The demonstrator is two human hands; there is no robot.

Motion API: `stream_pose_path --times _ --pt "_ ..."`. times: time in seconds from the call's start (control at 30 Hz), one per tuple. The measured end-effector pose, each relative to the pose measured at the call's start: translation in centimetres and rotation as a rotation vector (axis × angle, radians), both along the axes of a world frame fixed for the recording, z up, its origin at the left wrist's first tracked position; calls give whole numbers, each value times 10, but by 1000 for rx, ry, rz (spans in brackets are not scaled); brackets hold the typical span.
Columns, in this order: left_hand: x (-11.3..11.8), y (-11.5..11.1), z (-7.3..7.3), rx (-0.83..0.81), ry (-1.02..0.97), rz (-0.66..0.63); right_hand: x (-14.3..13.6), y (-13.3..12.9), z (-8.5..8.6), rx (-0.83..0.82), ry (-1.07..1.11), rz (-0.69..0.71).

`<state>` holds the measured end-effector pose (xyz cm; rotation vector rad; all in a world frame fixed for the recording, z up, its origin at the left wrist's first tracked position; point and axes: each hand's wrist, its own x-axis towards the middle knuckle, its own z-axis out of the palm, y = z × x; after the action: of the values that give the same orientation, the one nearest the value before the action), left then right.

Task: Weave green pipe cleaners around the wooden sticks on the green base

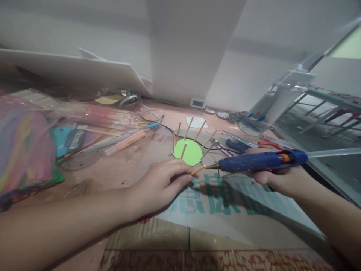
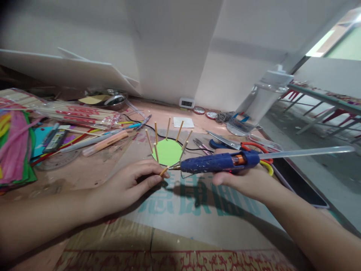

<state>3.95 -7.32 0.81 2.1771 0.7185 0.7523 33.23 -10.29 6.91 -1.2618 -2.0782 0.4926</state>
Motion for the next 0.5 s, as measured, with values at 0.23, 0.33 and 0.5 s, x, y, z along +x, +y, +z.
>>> stream_pose_path --times 0.23,0.33,0.5 --pt "-1 0 -1 -4 8 -1 0 1 -2 13 2 5" --pt "-1 0 -1 2 11 1 0 0 -2 0 -7 -15" --pt "0 0 0 3 7 3 0 0 -2 -12 -10 -43"
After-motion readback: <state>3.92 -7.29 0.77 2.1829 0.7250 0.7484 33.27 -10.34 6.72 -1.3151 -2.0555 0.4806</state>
